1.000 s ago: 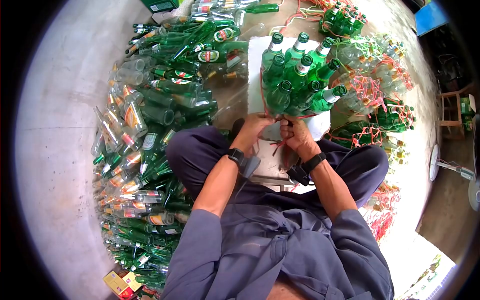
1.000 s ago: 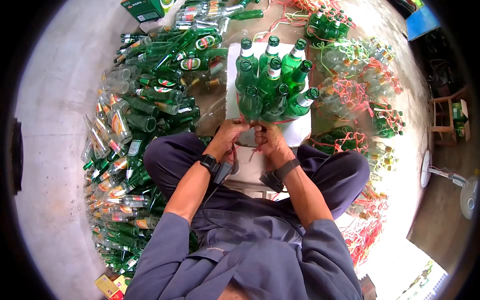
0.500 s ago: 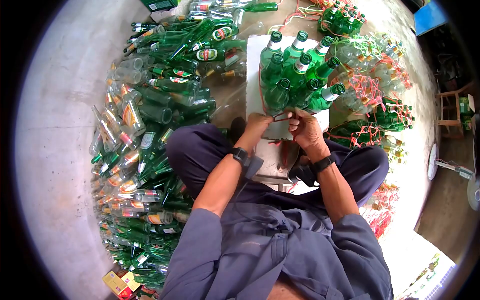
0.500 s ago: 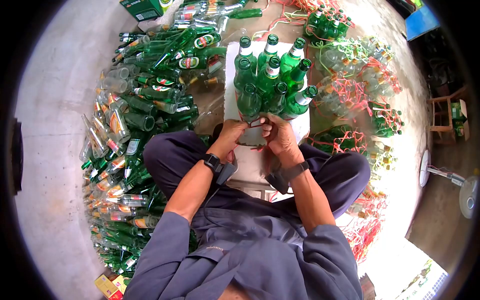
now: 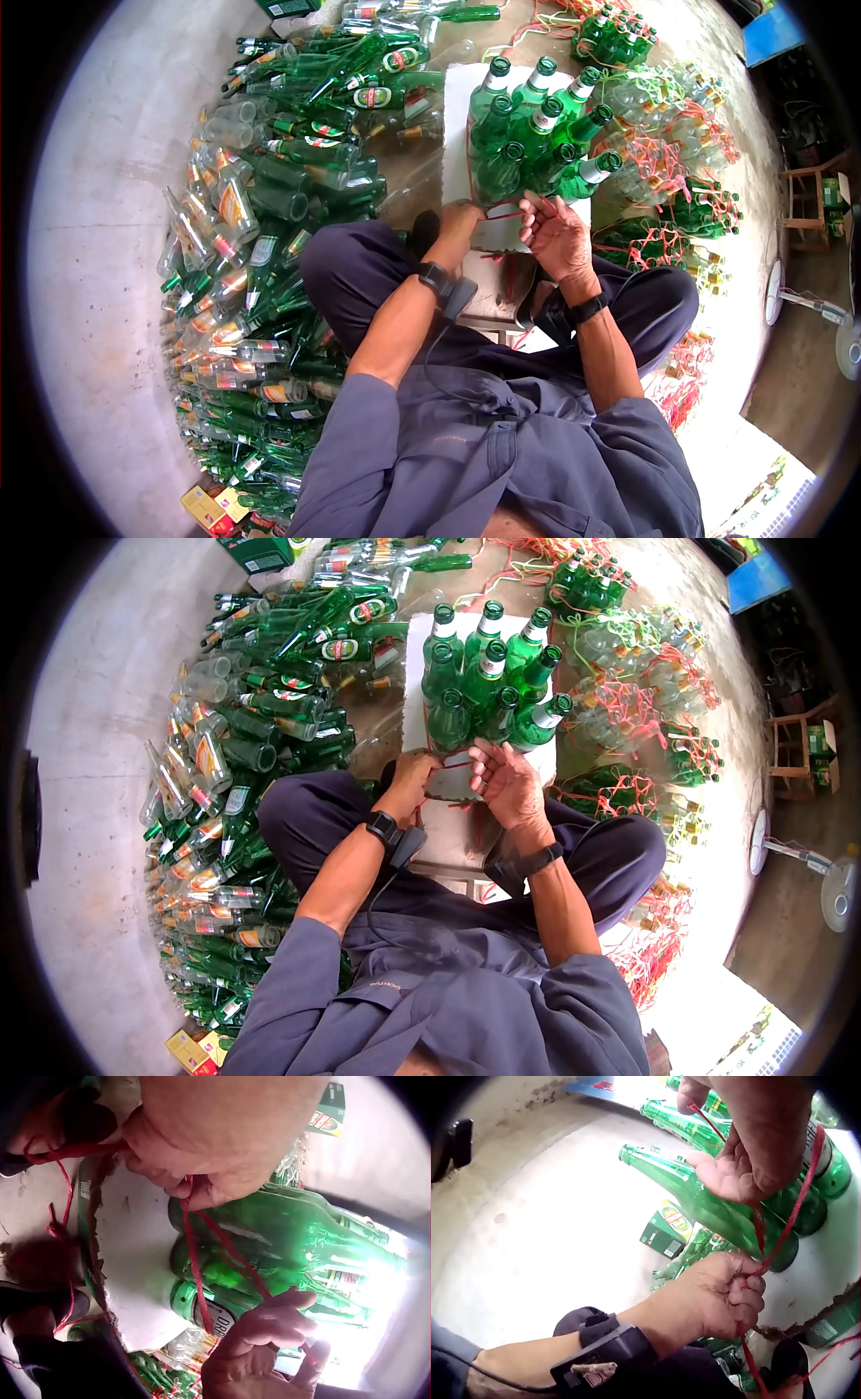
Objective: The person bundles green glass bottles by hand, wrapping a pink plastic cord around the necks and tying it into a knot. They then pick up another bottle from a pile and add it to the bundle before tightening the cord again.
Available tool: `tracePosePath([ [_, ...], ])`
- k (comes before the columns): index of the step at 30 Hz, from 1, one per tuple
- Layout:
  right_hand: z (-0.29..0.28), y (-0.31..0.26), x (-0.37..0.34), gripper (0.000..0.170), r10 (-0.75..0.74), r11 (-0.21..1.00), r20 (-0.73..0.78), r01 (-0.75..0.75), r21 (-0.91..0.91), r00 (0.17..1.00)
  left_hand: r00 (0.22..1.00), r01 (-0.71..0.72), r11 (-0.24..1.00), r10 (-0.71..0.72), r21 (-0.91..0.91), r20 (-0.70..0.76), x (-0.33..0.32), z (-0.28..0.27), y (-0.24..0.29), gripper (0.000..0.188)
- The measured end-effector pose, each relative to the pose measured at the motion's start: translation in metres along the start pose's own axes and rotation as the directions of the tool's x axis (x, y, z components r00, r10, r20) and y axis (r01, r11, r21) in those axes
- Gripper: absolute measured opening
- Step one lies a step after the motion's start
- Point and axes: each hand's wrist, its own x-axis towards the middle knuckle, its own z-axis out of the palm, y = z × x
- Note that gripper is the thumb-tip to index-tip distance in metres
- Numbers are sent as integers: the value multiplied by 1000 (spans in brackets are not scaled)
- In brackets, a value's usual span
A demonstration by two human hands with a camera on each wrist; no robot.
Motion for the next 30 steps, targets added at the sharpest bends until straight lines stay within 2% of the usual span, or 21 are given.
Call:
tracePosePath([
  [1, -4, 1, 2, 52, 4, 1000, 2, -4, 4, 1000, 945, -322, 941, 312, 106, 100, 8, -4, -20, 10],
  [2, -4, 2, 2, 52, 5, 1000, 2, -5, 5, 1000, 786, -613, 771, 575, 171, 226, 13, -8, -30, 12],
  [6, 0, 5, 2, 51, -15, 1000, -6, 15, -14, 1000, 794, -598, 773, 536, 211, 288, 8, -11, -23, 17],
  [7, 1, 6, 2, 50, -14, 1000, 8, 14, -8, 1000, 740, -670, 633, 608, 387, 287, 7, -7, -16, 4],
  [8, 1, 7, 2, 50, -14, 1000, 6, 14, -7, 1000, 677, -700, 460, 671, 546, 303, 6, -3, -9, 13],
  [9, 0, 8, 1, 49, 16, 998, 33, -14, -63, 999, 678, -700, 461, 669, 546, 304, 5, -1, -9, 13],
  [10, 0, 9, 1, 47, 47, 992, 57, -40, -119, 997, 915, -402, 855, 391, 327, 103, 5, 1, -10, 8],
  [11, -1, 10, 1, 47, 48, 992, 56, -41, -119, 997, 1000, 9, 1000, -9, 8, 16, 5, 3, -10, 7],
  [12, -2, 12, 1, 46, 93, 974, -3, -91, -209, 996, 1000, 11, 1000, -11, 7, 17, 5, 7, -10, 7],
  [13, -5, 15, 1, 45, 132, 945, -65, -146, -294, 989, 1000, 0, 995, -2, -98, -18, 4, 10, -11, 11],
  [14, -11, 18, 4, 45, 134, 945, -66, -148, -293, 989, 999, -15, 979, 4, -201, -54, 3, 11, -11, 16],
  [16, -20, 24, 7, 48, 74, 965, -179, -116, -235, 981, 999, 22, 984, -28, -175, -30, -4, 8, -4, 17],
  [17, -25, 24, 8, 48, 76, 965, -180, -118, -233, 981, 998, 57, 987, -58, -149, -4, -6, 8, 0, 18],
  [19, -23, 21, 10, 49, -41, 986, -164, 14, -167, 986, 994, 106, 983, -104, -152, 19, -5, 6, -4, 19],
  [20, -22, 19, 10, 49, -41, 986, -167, 13, -165, 985, 988, 152, 976, -147, -154, 45, -4, 6, -6, 20],
  [21, -18, 15, 10, 54, -30, 996, -150, 16, -89, 988, 988, 155, 976, -150, -152, 47, -5, 6, -1, 20],
  [22, -14, 11, 10, 60, -21, 1000, -133, 19, -12, 991, 976, 216, 967, -209, -132, 64, -6, 6, 4, 22],
  [23, -11, 10, 11, 69, -21, 999, -232, 26, 19, 973, 960, 277, 955, -269, -110, 80, -8, 5, 9, 24],
  [27, -39, 26, 9, 72, -22, 995, -365, 56, 83, 931, 964, 250, 964, -240, -85, 116, -25, -2, 25, 25],
  [28, -44, 30, 10, 72, -23, 995, -367, 58, 85, 930, 969, 211, 972, -194, -104, 152, -27, -3, 28, 21],
  [30, -46, 34, 9, 68, 25, 999, -436, -7, 43, 900, 971, 173, 977, -148, -125, 190, -29, -3, 33, 19],
])
